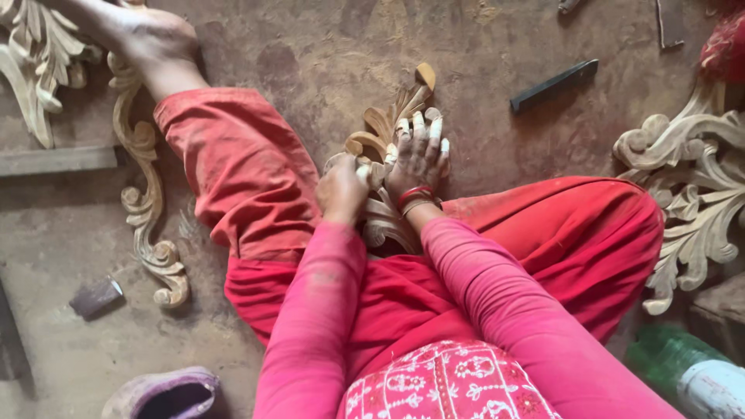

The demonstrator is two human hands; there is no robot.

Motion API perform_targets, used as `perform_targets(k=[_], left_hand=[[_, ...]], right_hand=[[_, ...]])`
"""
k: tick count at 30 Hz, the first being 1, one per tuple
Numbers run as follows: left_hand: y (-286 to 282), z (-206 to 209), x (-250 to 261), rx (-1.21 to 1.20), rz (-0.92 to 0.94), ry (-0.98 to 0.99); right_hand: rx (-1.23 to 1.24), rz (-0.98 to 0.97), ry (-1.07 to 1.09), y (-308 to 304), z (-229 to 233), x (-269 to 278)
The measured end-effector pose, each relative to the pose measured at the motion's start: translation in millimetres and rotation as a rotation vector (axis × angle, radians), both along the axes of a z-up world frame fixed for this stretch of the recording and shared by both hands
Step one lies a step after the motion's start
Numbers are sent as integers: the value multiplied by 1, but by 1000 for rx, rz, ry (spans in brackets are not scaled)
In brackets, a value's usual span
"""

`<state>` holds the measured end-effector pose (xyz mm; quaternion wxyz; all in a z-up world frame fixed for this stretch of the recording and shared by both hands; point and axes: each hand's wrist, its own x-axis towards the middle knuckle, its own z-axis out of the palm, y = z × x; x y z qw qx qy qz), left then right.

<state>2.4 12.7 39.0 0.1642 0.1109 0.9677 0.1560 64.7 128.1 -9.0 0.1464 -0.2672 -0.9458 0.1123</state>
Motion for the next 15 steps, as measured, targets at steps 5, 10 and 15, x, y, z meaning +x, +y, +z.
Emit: perform_targets(k=[5,10,15], left_hand=[[7,-9,5,-16,68,-3],[5,7,-4,32,60,-16],[-9,2,3,-15,62,-46]], right_hand=[[-34,-17,-52,-7,-4,9],[-16,-10,-16,1,4,-4],[-55,-18,-70,-5,-10,6]])
